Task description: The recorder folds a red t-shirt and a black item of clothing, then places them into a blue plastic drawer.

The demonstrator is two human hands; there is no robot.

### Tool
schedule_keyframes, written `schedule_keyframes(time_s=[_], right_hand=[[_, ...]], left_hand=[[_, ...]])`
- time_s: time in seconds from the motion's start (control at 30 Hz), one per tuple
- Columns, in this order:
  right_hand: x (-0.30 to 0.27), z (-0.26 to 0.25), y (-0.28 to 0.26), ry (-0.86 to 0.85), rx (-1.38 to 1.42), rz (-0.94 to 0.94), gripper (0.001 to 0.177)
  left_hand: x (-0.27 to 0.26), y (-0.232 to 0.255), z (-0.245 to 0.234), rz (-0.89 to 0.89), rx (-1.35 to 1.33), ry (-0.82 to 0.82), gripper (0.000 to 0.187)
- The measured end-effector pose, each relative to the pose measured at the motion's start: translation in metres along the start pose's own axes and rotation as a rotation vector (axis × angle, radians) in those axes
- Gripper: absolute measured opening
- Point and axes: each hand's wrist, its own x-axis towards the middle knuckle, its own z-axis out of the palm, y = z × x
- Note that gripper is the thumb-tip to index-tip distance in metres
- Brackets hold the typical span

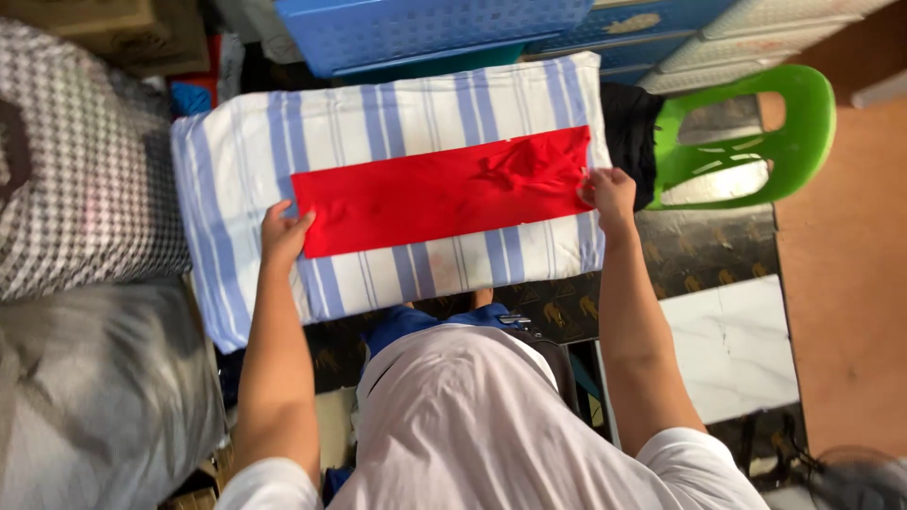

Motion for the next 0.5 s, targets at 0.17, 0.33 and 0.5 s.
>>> schedule_keyframes(time_s=[0.17, 0.33, 0.5], right_hand=[[-0.055, -0.034, -0.002, 0.131, -0.135, 0.004, 0.016], [-0.071, -0.013, -0.016, 0.094, -0.210, 0.088, 0.019], [-0.032, -0.035, 0.013, 0.015, -0.384, 0.027, 0.014]], left_hand=[[-0.050, 0.031, -0.001, 0.020, 0.179, 0.024, 0.061], [-0.056, 0.004, -0.003, 0.008, 0.044, 0.011, 0.053], [-0.059, -0.012, -0.012, 0.095, -0.134, 0.047, 0.050]])
